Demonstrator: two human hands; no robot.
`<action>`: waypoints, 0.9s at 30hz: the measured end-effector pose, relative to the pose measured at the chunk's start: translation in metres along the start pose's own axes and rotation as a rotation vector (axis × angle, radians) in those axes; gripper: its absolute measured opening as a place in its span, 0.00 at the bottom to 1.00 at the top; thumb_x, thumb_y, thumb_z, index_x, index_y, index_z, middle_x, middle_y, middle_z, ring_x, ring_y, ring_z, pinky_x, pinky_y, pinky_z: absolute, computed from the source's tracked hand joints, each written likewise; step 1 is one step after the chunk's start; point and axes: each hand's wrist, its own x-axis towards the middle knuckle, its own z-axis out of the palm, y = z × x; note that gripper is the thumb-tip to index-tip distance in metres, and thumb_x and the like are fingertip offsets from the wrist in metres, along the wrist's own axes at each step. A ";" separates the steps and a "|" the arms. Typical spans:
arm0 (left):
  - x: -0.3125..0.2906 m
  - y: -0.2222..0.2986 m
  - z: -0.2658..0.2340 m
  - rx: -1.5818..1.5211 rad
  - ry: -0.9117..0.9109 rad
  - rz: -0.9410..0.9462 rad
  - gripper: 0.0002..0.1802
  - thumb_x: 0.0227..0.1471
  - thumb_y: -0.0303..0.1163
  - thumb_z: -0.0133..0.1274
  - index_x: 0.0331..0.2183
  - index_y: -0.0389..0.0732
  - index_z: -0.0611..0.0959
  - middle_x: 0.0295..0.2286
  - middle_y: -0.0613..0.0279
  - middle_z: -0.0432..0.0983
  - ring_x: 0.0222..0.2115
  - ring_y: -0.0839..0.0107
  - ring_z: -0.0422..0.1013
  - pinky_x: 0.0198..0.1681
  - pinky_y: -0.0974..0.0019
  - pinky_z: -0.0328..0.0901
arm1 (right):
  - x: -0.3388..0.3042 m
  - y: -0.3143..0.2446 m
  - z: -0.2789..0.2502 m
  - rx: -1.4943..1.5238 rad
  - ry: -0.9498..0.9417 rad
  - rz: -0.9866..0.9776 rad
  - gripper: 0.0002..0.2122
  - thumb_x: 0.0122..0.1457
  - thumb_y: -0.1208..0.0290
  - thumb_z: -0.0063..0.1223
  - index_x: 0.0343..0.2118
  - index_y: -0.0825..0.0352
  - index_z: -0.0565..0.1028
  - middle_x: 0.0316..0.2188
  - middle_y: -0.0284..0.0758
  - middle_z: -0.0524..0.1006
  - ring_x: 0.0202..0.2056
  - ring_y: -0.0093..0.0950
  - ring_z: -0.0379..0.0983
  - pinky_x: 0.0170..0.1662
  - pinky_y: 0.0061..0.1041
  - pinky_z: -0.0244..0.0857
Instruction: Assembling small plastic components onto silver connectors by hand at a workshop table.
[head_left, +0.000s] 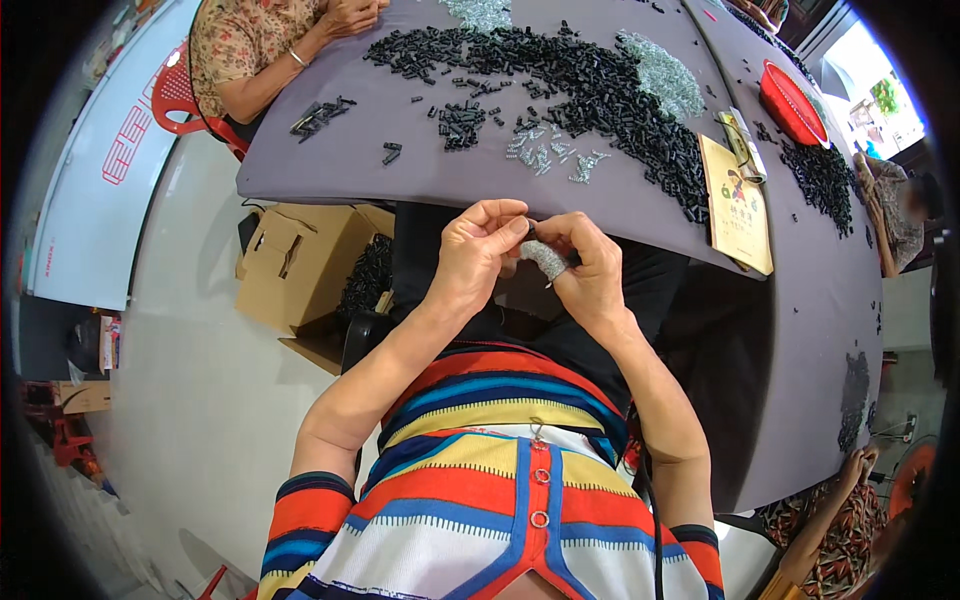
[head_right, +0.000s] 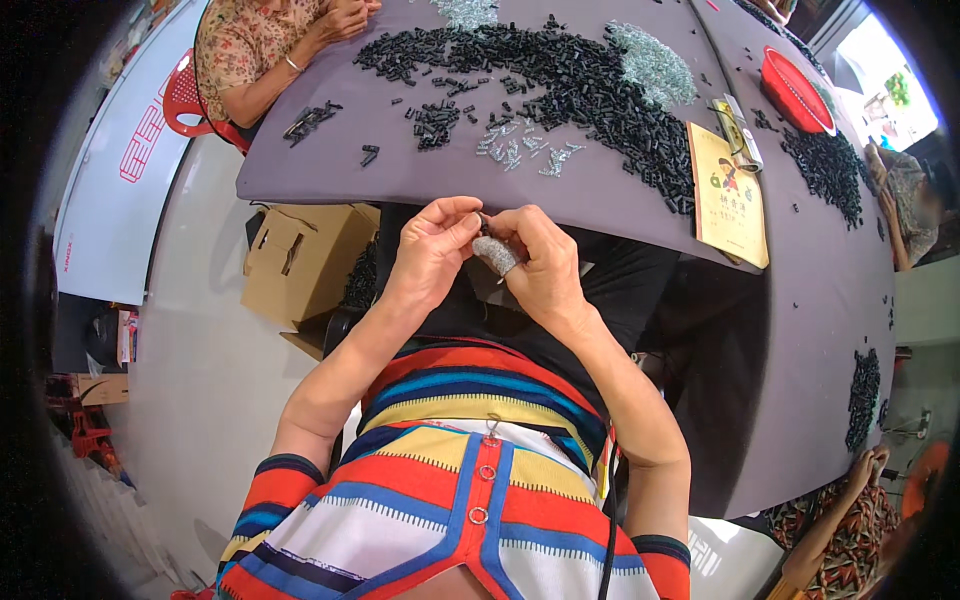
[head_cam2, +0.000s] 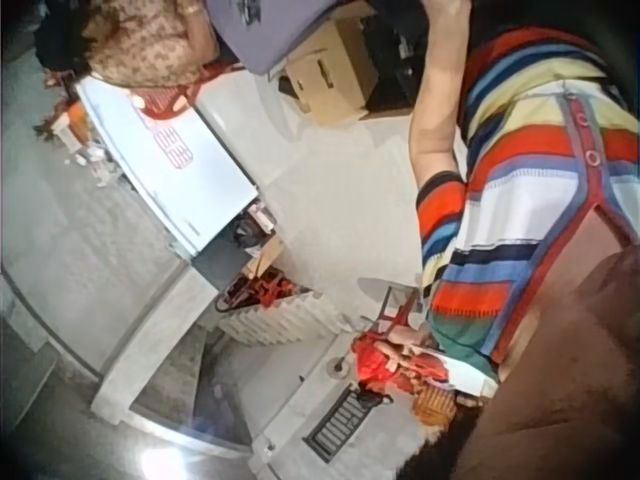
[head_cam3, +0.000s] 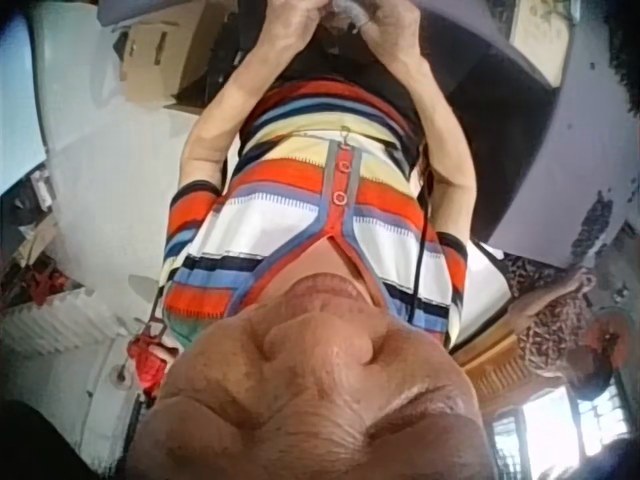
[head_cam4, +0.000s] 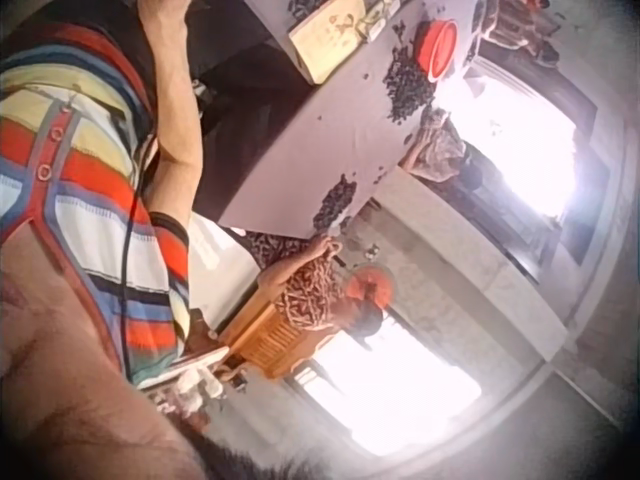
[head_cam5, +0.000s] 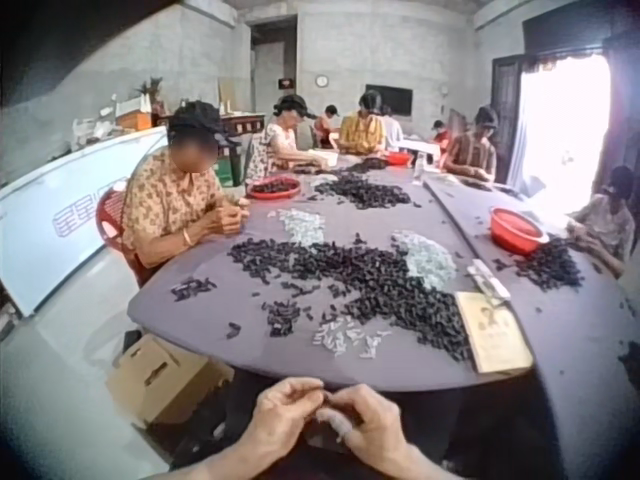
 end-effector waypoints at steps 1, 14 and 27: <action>0.001 -0.001 -0.002 -0.049 -0.012 -0.015 0.10 0.50 0.23 0.53 0.38 0.37 0.76 0.29 0.63 0.76 0.29 0.77 0.71 0.35 0.74 0.66 | 0.001 -0.003 -0.003 0.045 -0.044 0.051 0.13 0.41 0.85 0.57 0.32 0.69 0.71 0.27 0.36 0.72 0.25 0.29 0.71 0.28 0.23 0.65; -0.001 0.005 0.005 -0.174 -0.173 -0.204 0.19 0.48 0.20 0.54 0.43 0.34 0.69 0.33 0.57 0.74 0.33 0.71 0.72 0.40 0.69 0.68 | 0.008 0.001 -0.011 0.193 -0.231 0.144 0.14 0.41 0.78 0.62 0.33 0.69 0.72 0.32 0.33 0.71 0.28 0.25 0.66 0.31 0.22 0.63; 0.002 -0.001 -0.003 -0.306 -0.196 -0.341 0.18 0.48 0.21 0.54 0.43 0.38 0.71 0.33 0.59 0.72 0.36 0.69 0.71 0.41 0.67 0.67 | 0.001 0.008 -0.005 0.296 -0.185 0.225 0.15 0.39 0.75 0.66 0.31 0.65 0.72 0.33 0.28 0.72 0.29 0.19 0.65 0.34 0.18 0.61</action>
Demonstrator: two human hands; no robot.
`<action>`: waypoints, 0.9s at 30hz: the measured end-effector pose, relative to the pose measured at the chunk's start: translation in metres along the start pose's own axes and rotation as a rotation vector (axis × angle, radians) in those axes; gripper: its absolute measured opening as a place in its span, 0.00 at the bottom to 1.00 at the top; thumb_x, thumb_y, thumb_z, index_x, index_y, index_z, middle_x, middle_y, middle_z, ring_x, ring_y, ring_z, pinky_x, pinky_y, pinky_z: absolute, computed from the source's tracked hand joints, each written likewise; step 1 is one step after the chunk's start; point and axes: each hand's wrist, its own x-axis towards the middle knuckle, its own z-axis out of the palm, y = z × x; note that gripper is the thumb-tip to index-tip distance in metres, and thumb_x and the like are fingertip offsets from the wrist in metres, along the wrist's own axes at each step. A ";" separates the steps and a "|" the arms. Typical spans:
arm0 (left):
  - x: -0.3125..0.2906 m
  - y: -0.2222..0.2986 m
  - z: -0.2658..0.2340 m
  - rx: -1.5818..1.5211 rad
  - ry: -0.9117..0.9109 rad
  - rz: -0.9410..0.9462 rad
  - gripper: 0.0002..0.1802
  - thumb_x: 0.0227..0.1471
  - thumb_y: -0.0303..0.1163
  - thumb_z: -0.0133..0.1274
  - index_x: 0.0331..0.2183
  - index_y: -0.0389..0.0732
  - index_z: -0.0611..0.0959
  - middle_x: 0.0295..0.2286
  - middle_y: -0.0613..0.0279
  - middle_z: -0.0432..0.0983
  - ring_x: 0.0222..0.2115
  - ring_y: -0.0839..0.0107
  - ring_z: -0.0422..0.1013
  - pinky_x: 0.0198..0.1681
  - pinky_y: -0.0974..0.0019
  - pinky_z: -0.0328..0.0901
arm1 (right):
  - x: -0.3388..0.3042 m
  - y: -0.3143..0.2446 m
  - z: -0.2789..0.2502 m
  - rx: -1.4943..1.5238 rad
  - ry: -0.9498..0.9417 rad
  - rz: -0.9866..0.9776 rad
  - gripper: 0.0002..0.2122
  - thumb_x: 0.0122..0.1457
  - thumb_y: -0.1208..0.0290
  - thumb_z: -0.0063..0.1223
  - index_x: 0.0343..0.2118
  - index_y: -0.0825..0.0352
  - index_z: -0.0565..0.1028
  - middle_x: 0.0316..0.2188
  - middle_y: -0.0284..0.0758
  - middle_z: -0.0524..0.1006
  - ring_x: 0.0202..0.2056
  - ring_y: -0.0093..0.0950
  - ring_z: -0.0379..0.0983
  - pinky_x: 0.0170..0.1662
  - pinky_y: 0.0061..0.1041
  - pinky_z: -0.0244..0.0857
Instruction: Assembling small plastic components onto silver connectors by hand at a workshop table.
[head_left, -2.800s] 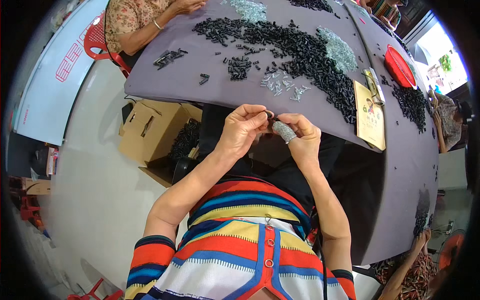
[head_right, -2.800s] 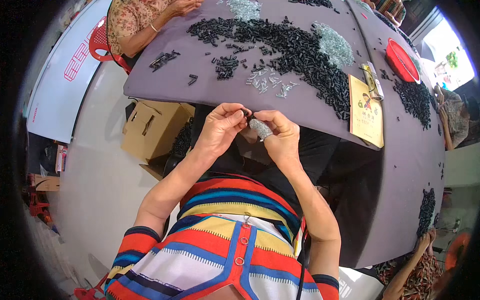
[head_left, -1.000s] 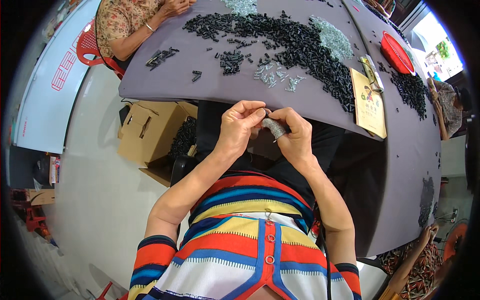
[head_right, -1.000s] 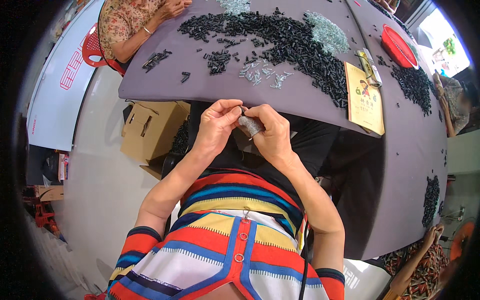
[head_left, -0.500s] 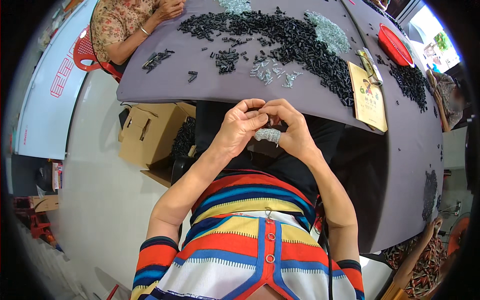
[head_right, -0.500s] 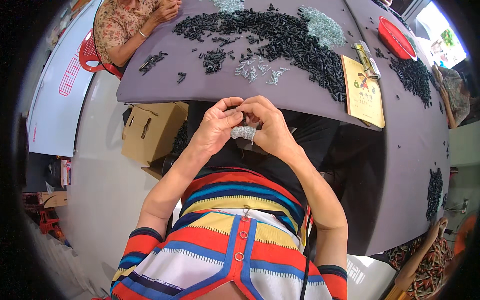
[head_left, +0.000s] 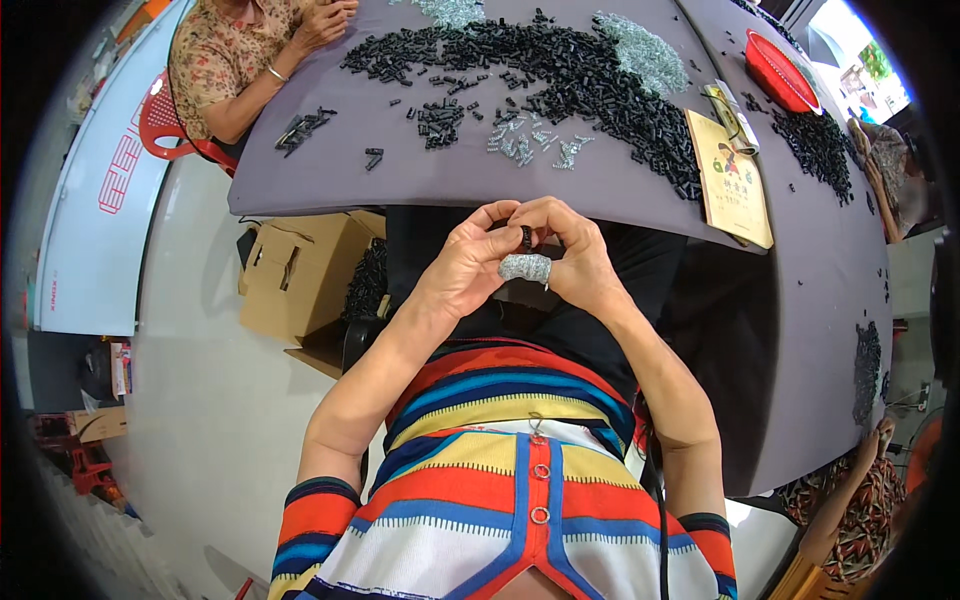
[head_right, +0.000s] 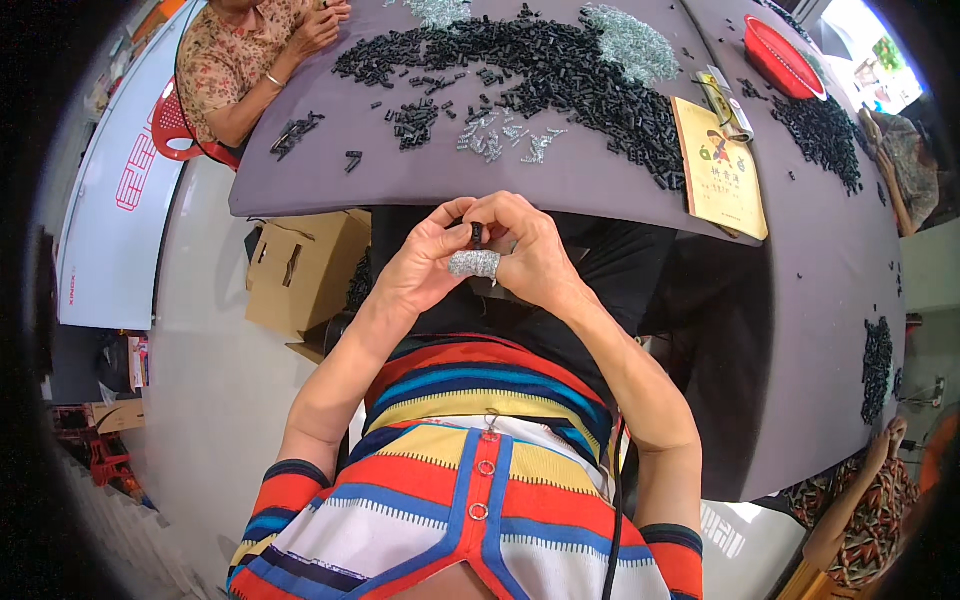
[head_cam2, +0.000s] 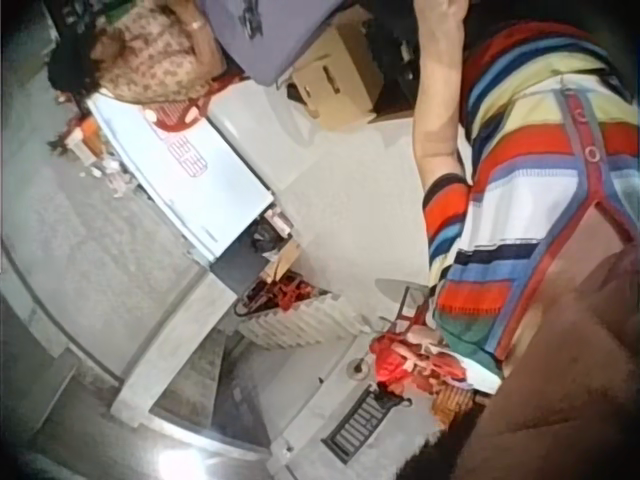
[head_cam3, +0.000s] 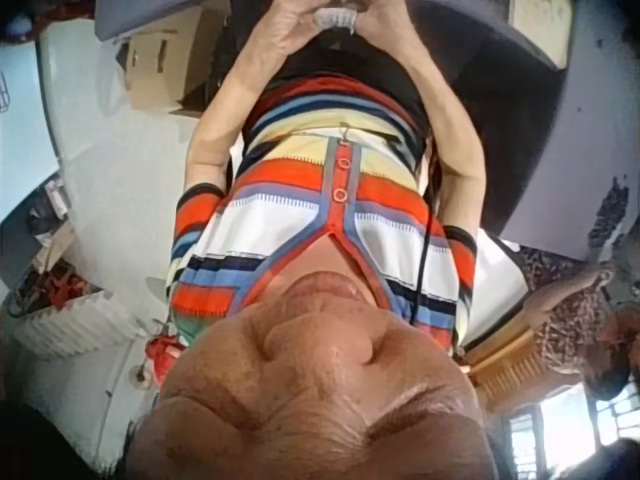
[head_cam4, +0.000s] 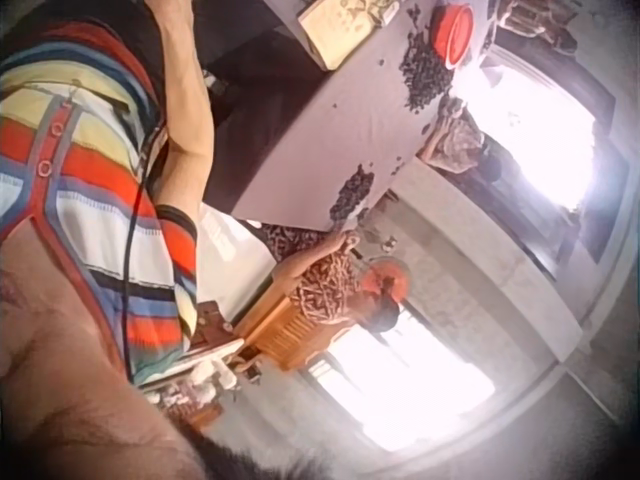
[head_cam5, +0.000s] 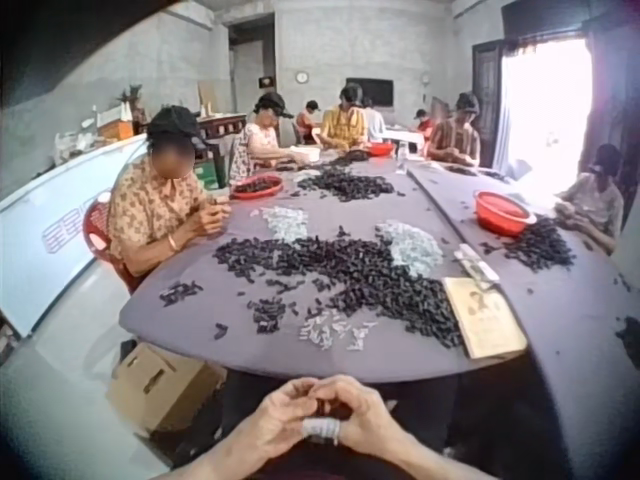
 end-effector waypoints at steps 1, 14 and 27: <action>0.000 -0.001 0.000 -0.006 -0.008 0.002 0.18 0.48 0.21 0.54 0.43 0.39 0.70 0.33 0.59 0.72 0.35 0.69 0.71 0.40 0.67 0.67 | 0.000 0.000 0.000 -0.008 0.001 0.014 0.15 0.39 0.75 0.66 0.31 0.65 0.72 0.33 0.28 0.72 0.29 0.19 0.65 0.34 0.19 0.62; -0.002 0.000 0.002 0.030 0.034 -0.043 0.17 0.48 0.26 0.55 0.42 0.42 0.71 0.34 0.62 0.72 0.36 0.70 0.71 0.42 0.64 0.65 | -0.003 0.007 0.003 -0.052 0.004 0.079 0.14 0.40 0.76 0.66 0.30 0.66 0.73 0.33 0.31 0.74 0.31 0.20 0.69 0.36 0.20 0.64; 0.000 -0.003 -0.005 0.025 0.065 -0.068 0.17 0.49 0.27 0.55 0.42 0.42 0.71 0.36 0.62 0.71 0.37 0.69 0.70 0.41 0.62 0.65 | -0.004 0.019 0.009 0.102 0.011 0.110 0.10 0.45 0.83 0.59 0.29 0.67 0.71 0.28 0.28 0.73 0.25 0.14 0.62 0.29 0.14 0.59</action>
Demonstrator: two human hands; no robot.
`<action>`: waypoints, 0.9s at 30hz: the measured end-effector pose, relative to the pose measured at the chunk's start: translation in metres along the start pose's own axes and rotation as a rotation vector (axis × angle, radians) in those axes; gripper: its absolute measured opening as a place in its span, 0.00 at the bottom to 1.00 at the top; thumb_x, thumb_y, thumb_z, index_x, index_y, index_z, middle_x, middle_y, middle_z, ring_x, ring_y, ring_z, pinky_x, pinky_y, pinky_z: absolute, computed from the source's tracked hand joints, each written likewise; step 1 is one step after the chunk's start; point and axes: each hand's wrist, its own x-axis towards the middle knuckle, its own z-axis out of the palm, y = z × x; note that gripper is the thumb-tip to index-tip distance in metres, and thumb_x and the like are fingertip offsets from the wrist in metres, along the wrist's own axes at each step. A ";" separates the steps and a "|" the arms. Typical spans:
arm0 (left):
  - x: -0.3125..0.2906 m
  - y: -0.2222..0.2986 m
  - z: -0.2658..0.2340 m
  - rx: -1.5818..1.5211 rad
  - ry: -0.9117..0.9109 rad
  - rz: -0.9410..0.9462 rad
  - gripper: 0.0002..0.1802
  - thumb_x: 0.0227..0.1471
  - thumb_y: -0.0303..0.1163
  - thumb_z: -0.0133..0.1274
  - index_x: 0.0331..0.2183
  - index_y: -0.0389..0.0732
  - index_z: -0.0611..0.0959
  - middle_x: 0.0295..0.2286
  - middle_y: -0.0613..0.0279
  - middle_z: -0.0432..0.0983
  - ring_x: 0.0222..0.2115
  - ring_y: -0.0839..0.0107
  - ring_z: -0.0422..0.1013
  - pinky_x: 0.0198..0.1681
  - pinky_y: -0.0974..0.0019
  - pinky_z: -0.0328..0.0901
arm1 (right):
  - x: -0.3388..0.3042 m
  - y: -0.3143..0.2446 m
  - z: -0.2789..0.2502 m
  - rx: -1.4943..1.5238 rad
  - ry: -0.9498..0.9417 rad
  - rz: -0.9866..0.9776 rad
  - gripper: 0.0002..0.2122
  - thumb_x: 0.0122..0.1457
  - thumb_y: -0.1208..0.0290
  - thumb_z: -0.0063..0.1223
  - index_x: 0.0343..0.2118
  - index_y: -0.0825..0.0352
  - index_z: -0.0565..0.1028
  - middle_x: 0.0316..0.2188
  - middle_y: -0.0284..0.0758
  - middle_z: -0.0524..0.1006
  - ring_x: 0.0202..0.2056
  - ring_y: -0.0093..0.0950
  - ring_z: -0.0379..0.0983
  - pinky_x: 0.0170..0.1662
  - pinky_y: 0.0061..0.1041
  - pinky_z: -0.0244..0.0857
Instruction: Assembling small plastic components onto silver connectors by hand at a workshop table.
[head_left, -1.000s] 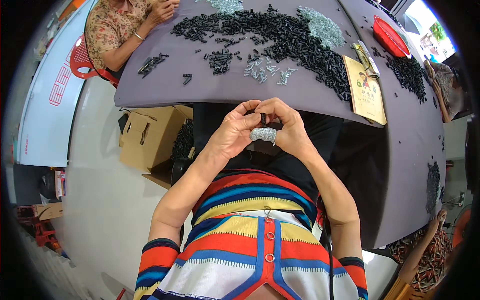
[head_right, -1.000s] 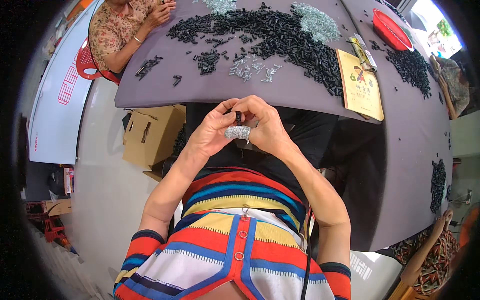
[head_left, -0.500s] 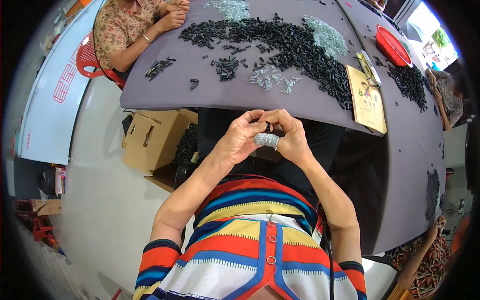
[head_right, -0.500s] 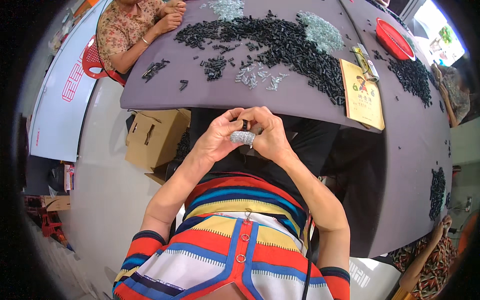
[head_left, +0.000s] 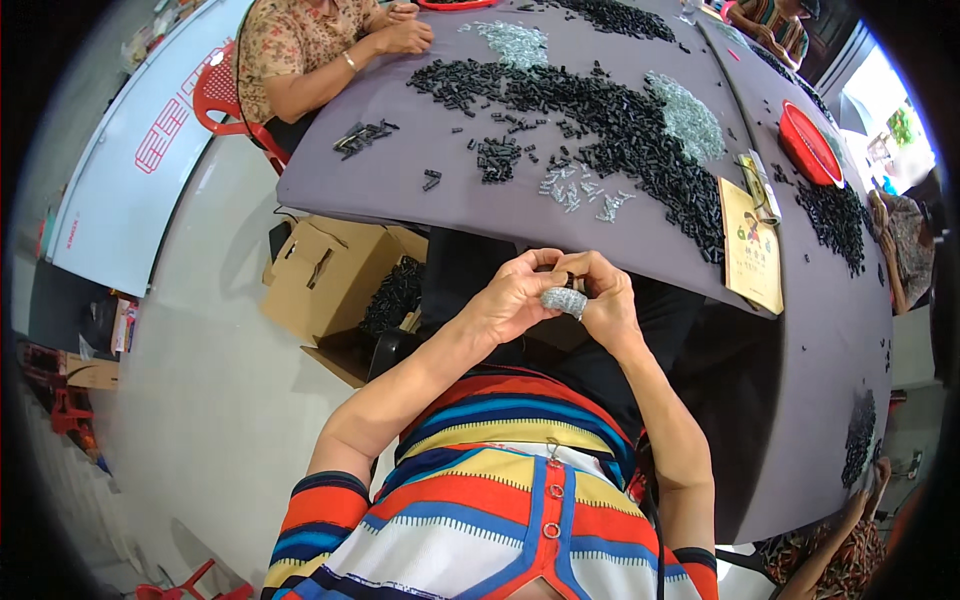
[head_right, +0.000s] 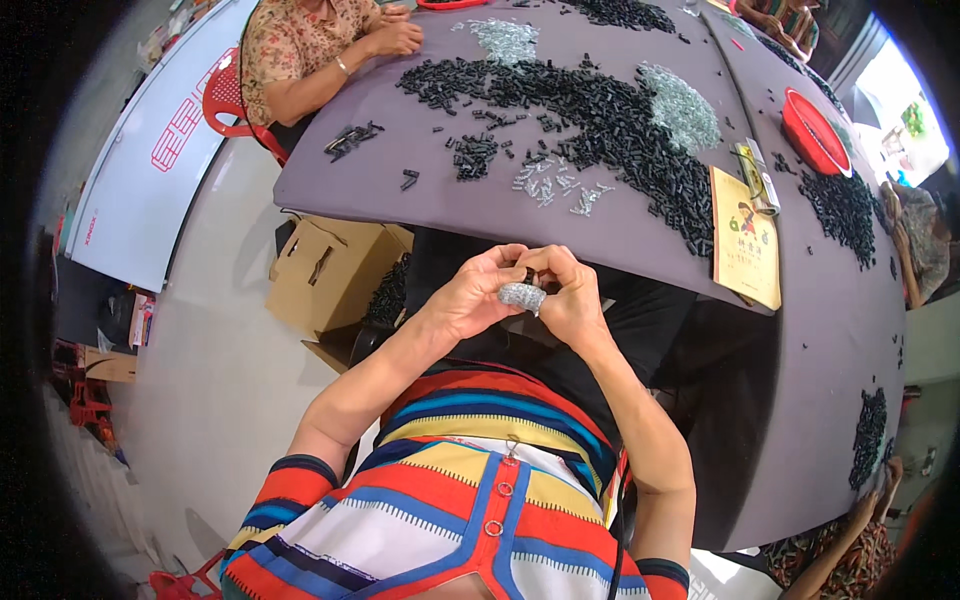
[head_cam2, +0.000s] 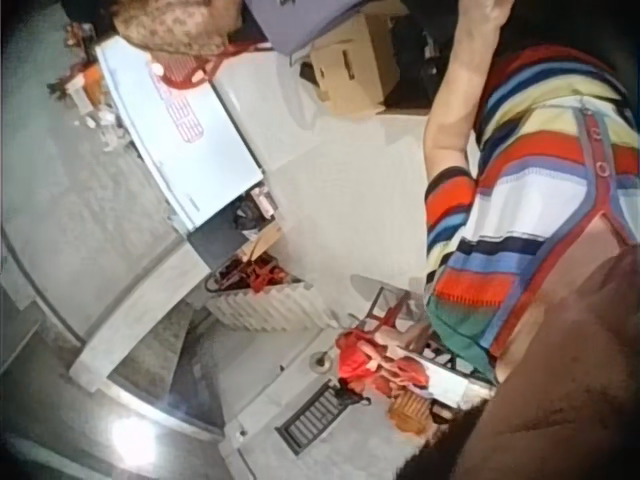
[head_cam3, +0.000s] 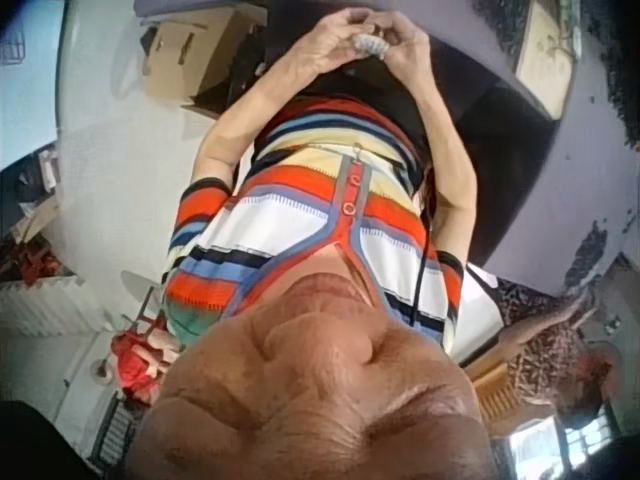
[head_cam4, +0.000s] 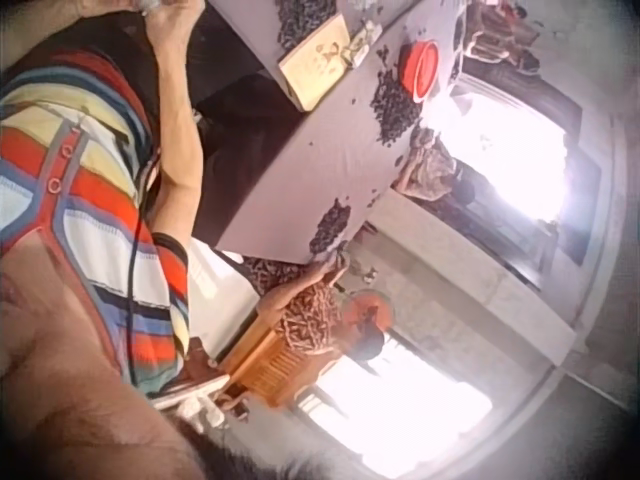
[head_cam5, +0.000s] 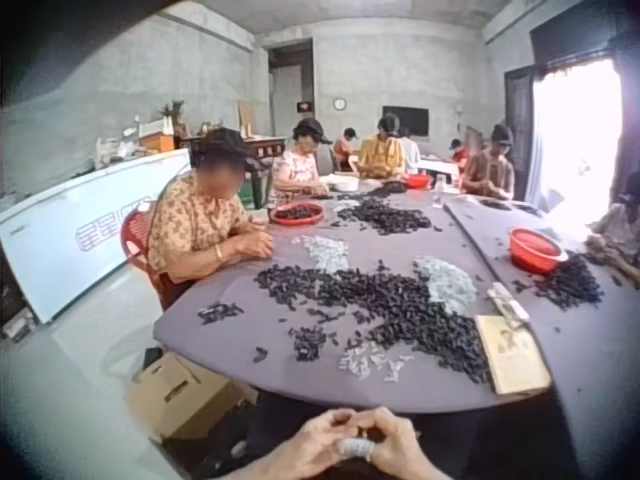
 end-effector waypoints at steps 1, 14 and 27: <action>0.000 0.001 0.001 0.004 0.006 0.026 0.18 0.48 0.25 0.55 0.42 0.41 0.70 0.36 0.61 0.70 0.36 0.69 0.70 0.40 0.63 0.66 | 0.000 0.002 -0.002 -0.043 -0.024 -0.036 0.11 0.45 0.82 0.60 0.32 0.67 0.72 0.30 0.28 0.74 0.28 0.15 0.64 0.32 0.15 0.61; 0.008 0.085 -0.030 1.292 0.659 0.922 0.07 0.43 0.25 0.53 0.30 0.34 0.79 0.23 0.60 0.74 0.23 0.72 0.68 0.29 0.69 0.64 | 0.014 0.003 -0.045 -0.182 0.345 0.036 0.07 0.51 0.81 0.54 0.34 0.70 0.74 0.23 0.28 0.74 0.27 0.15 0.66 0.33 0.16 0.62; 0.035 0.128 -0.090 1.987 0.737 1.111 0.08 0.43 0.29 0.56 0.30 0.40 0.79 0.31 0.60 0.70 0.34 0.58 0.64 0.40 0.58 0.60 | 0.016 0.024 -0.069 -0.418 0.416 -0.023 0.11 0.43 0.88 0.46 0.30 0.70 0.74 0.24 0.36 0.74 0.26 0.26 0.70 0.31 0.22 0.63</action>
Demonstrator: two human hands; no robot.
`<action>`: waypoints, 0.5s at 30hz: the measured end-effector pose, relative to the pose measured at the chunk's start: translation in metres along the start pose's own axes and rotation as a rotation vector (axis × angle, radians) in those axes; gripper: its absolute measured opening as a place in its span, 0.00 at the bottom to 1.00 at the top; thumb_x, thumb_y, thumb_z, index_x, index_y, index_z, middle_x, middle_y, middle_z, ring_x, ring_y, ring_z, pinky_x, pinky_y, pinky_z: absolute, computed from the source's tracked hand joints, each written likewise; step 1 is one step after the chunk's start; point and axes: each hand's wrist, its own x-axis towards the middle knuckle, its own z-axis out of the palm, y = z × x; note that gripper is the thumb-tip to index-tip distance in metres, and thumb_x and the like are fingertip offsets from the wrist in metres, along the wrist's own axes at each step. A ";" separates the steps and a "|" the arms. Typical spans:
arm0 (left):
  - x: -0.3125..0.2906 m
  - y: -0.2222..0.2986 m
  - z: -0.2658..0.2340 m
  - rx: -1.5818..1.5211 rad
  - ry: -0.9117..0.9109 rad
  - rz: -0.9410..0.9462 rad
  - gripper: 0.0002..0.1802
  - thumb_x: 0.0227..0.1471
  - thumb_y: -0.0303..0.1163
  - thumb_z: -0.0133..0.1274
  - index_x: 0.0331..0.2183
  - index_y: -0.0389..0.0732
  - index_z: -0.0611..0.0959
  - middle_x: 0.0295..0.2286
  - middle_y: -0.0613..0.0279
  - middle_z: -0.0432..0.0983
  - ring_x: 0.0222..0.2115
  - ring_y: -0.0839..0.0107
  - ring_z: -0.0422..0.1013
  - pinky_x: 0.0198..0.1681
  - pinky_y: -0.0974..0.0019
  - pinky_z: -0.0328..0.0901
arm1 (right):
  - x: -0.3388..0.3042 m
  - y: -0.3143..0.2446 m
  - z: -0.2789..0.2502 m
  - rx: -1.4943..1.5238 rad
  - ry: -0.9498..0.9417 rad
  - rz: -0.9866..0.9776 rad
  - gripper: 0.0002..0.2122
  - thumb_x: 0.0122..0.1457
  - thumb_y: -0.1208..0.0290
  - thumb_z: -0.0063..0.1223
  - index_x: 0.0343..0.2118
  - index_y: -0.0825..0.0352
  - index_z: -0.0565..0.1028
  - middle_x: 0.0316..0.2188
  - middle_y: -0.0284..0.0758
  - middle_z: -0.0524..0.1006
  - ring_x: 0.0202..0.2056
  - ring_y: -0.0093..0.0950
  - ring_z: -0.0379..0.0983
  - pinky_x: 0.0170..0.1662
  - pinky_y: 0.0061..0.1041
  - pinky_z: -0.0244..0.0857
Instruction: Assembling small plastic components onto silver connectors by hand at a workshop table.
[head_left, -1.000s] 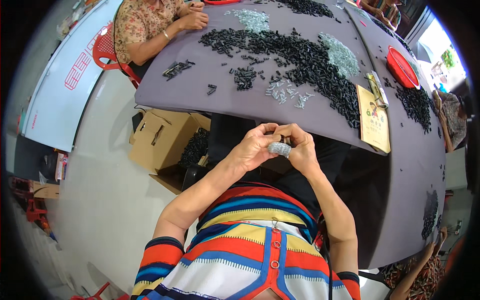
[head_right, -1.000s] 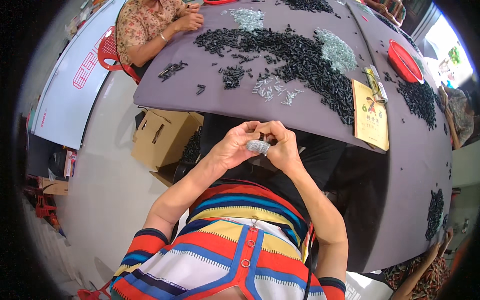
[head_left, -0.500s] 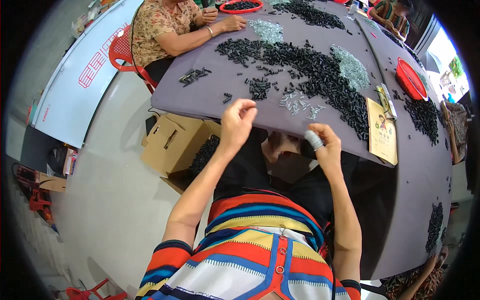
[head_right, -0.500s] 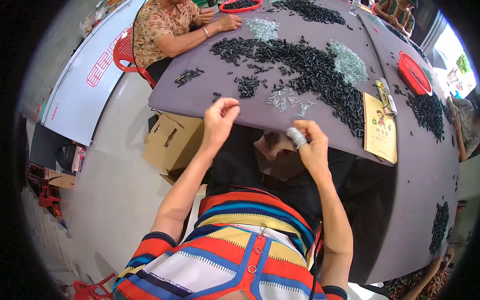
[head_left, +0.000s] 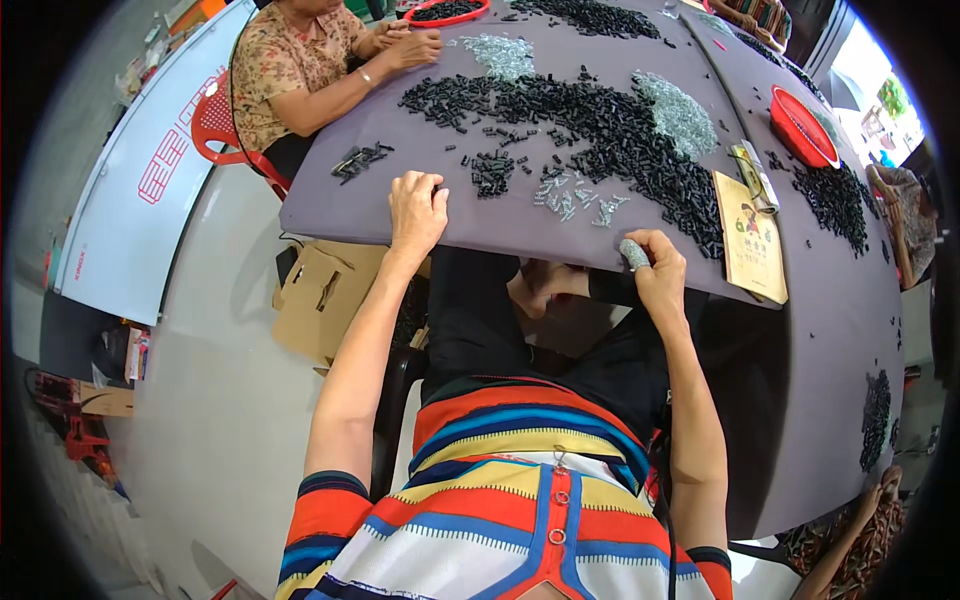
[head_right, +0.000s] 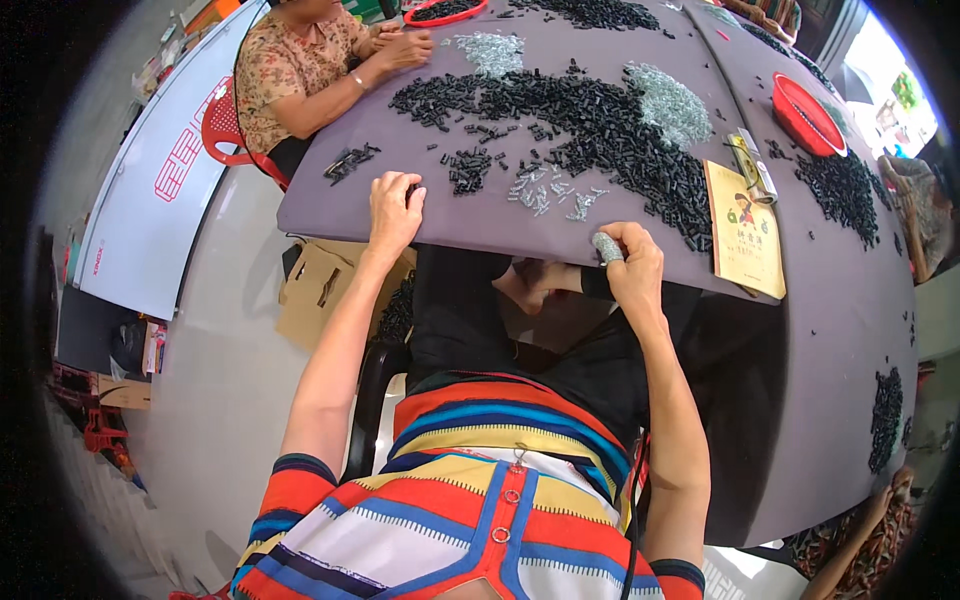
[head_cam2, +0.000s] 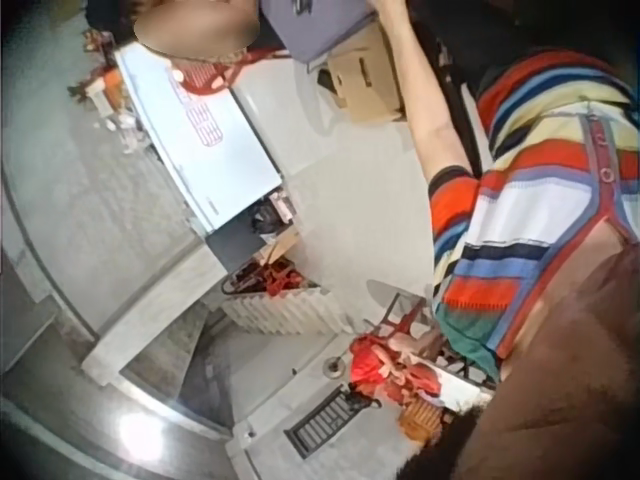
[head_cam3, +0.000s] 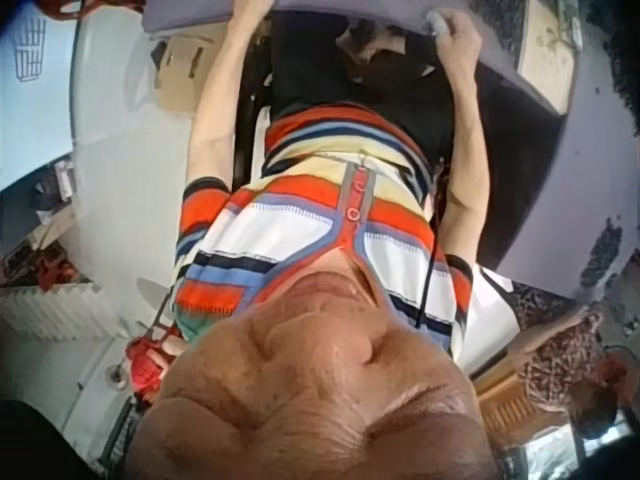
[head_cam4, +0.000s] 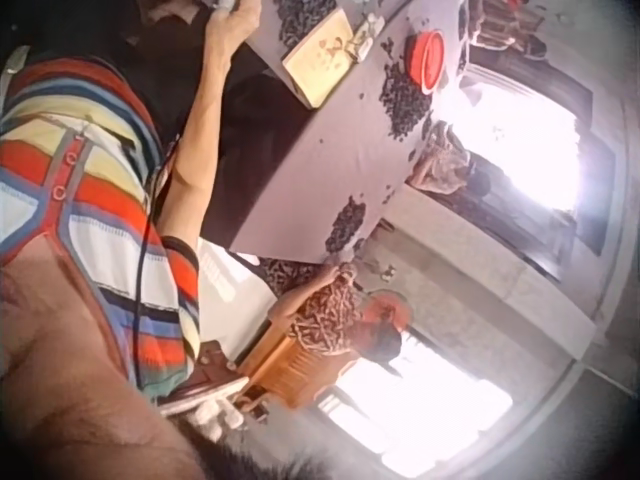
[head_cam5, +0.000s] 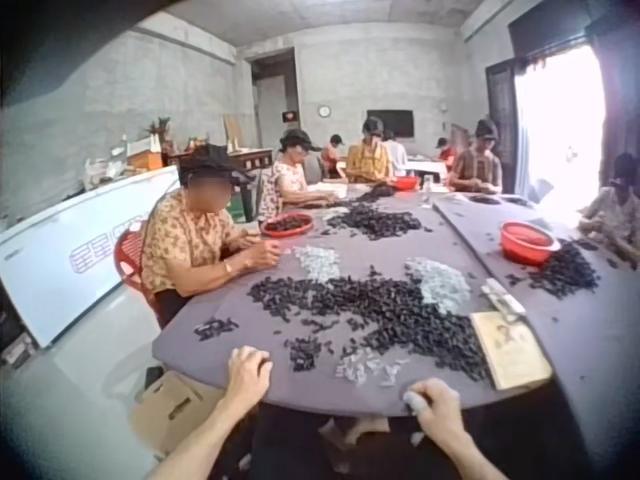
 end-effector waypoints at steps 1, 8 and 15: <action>0.000 -0.002 0.001 0.006 -0.018 0.017 0.07 0.43 0.29 0.55 0.29 0.40 0.78 0.31 0.60 0.70 0.35 0.58 0.64 0.40 0.57 0.60 | 0.000 -0.001 0.001 0.000 0.004 0.004 0.11 0.43 0.88 0.46 0.30 0.70 0.74 0.24 0.36 0.74 0.26 0.26 0.70 0.31 0.22 0.63; 0.012 -0.010 0.000 0.037 -0.093 0.022 0.04 0.40 0.23 0.49 0.26 0.39 0.76 0.28 0.56 0.69 0.33 0.56 0.64 0.38 0.57 0.61 | 0.001 -0.002 0.002 -0.105 -0.009 -0.106 0.10 0.41 0.88 0.46 0.27 0.69 0.74 0.26 0.37 0.74 0.29 0.34 0.69 0.33 0.27 0.63; 0.008 -0.006 0.000 -0.032 -0.021 -0.017 0.08 0.38 0.21 0.50 0.27 0.40 0.76 0.28 0.59 0.69 0.32 0.58 0.64 0.37 0.59 0.62 | 0.016 0.001 0.002 -0.194 -0.001 -0.080 0.07 0.44 0.84 0.49 0.28 0.68 0.74 0.26 0.41 0.73 0.26 0.38 0.71 0.31 0.31 0.64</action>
